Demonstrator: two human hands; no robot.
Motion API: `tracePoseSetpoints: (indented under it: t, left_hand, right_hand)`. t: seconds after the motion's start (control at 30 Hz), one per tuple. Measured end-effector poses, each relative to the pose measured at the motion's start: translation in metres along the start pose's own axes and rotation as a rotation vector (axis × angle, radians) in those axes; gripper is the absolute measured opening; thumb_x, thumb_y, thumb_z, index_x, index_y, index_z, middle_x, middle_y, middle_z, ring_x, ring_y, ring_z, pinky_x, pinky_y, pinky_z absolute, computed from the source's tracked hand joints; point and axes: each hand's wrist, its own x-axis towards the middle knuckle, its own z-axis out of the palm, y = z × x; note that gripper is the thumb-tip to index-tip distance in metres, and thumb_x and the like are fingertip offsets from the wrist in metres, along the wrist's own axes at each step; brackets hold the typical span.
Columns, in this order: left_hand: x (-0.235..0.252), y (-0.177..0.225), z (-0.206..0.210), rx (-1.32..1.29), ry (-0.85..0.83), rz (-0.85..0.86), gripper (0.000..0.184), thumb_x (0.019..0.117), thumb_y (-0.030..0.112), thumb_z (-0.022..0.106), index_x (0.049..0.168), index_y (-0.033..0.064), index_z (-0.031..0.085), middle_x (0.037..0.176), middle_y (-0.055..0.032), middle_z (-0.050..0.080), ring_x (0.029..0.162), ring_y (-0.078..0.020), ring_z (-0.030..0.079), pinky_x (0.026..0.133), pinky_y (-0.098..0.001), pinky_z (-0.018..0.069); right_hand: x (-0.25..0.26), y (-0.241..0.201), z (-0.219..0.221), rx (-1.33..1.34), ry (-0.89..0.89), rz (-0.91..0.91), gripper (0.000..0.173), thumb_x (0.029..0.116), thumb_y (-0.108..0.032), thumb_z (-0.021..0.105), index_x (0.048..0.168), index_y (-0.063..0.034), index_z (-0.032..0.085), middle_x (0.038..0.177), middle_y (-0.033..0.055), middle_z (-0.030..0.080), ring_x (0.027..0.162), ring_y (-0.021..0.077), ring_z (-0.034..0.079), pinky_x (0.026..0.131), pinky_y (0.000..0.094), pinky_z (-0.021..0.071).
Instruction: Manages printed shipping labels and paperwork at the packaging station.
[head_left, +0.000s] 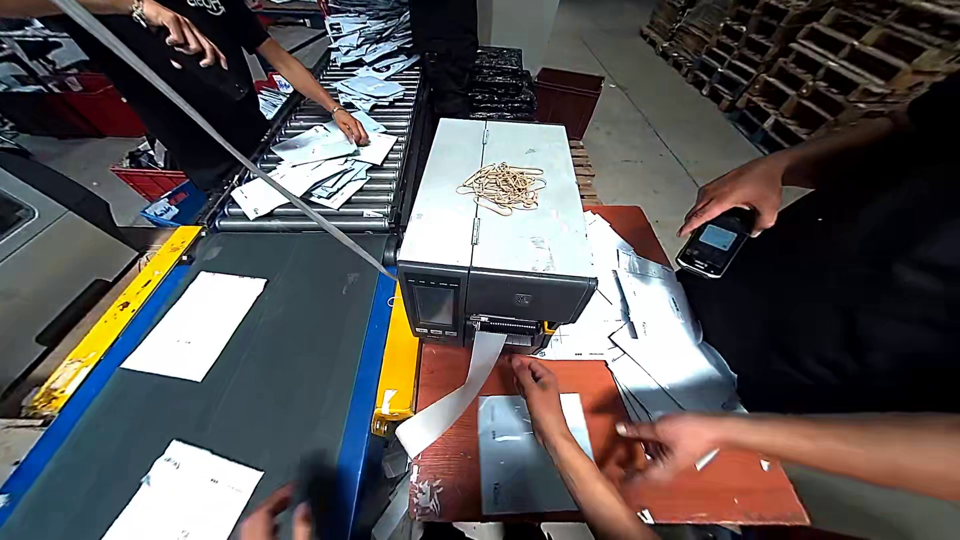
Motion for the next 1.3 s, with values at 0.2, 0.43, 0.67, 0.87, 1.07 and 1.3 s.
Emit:
tracePoseSetpoints:
  t: [0.2,0.43,0.67,0.87,1.07,1.3]
  left_hand:
    - [-0.023,0.062,0.09,-0.163,-0.313,0.113,0.025,0.0964,0.005,0.06,0.117,-0.0083,0.067,0.112,-0.0234,0.069,0.101,-0.0324,0.07,0.092,-0.0481,0.0576]
    - [-0.017,0.064,0.167,-0.119,-0.467,0.178,0.025,0.0965,0.014,0.059,0.115,0.002,0.071,0.115,-0.0157,0.071,0.109,-0.0304,0.068,0.099,-0.0506,0.0531]
    - [0.01,0.077,0.192,-0.072,-0.494,0.178,0.034,0.1035,0.009,0.043,0.129,-0.0003,0.064,0.132,-0.0182,0.065,0.124,-0.0313,0.062,0.107,-0.0451,0.0494]
    - [0.003,0.083,0.209,0.215,-0.755,0.283,0.106,0.0756,0.039,0.088,0.159,0.0031,0.032,0.166,-0.0175,0.031,0.153,-0.0359,0.03,0.123,-0.0552,0.0251]
    - [0.011,0.104,0.226,0.579,-0.831,0.297,0.139,0.0555,0.043,0.096,0.165,0.0108,0.016,0.17,-0.017,0.017,0.153,-0.0419,0.023,0.119,-0.0591,0.0261]
    - [0.015,0.101,0.217,0.432,-0.885,0.241,0.057,0.0871,0.036,0.078,0.134,0.0053,0.064,0.138,-0.0164,0.063,0.136,-0.036,0.051,0.118,-0.0554,0.0332]
  right_hand:
    - [0.032,-0.021,0.028,0.213,0.175,0.187,0.041,0.1066,-0.032,0.057,0.082,-0.0037,0.073,0.063,0.0005,0.056,0.048,0.0072,0.042,0.047,0.0225,0.0355]
    - [0.03,-0.045,0.042,0.342,0.264,0.264,0.027,0.0976,-0.026,0.072,0.078,-0.0091,0.065,0.062,-0.002,0.052,0.049,0.006,0.043,0.047,0.0223,0.0384]
    - [-0.055,0.0,-0.012,-0.25,-0.096,0.088,0.026,0.093,-0.025,0.072,0.075,-0.0065,0.068,0.066,-0.0003,0.059,0.062,0.0104,0.055,0.062,0.0328,0.0469]
    - [-0.101,0.086,-0.039,-1.064,-0.249,-0.056,0.044,0.0905,-0.05,0.07,0.084,-0.0065,0.074,0.082,0.0106,0.073,0.087,0.0308,0.07,0.091,0.0558,0.0482]
    - [-0.07,0.046,-0.044,-1.334,-0.428,0.388,0.078,0.0838,-0.079,0.059,0.102,-0.0054,0.073,0.104,0.0174,0.074,0.109,0.0347,0.068,0.105,0.0573,0.0411]
    - [-0.071,0.074,-0.058,-1.152,-0.273,0.22,0.063,0.1048,-0.055,0.039,0.081,-0.004,0.067,0.082,0.0156,0.07,0.09,0.0334,0.07,0.091,0.0547,0.0486]
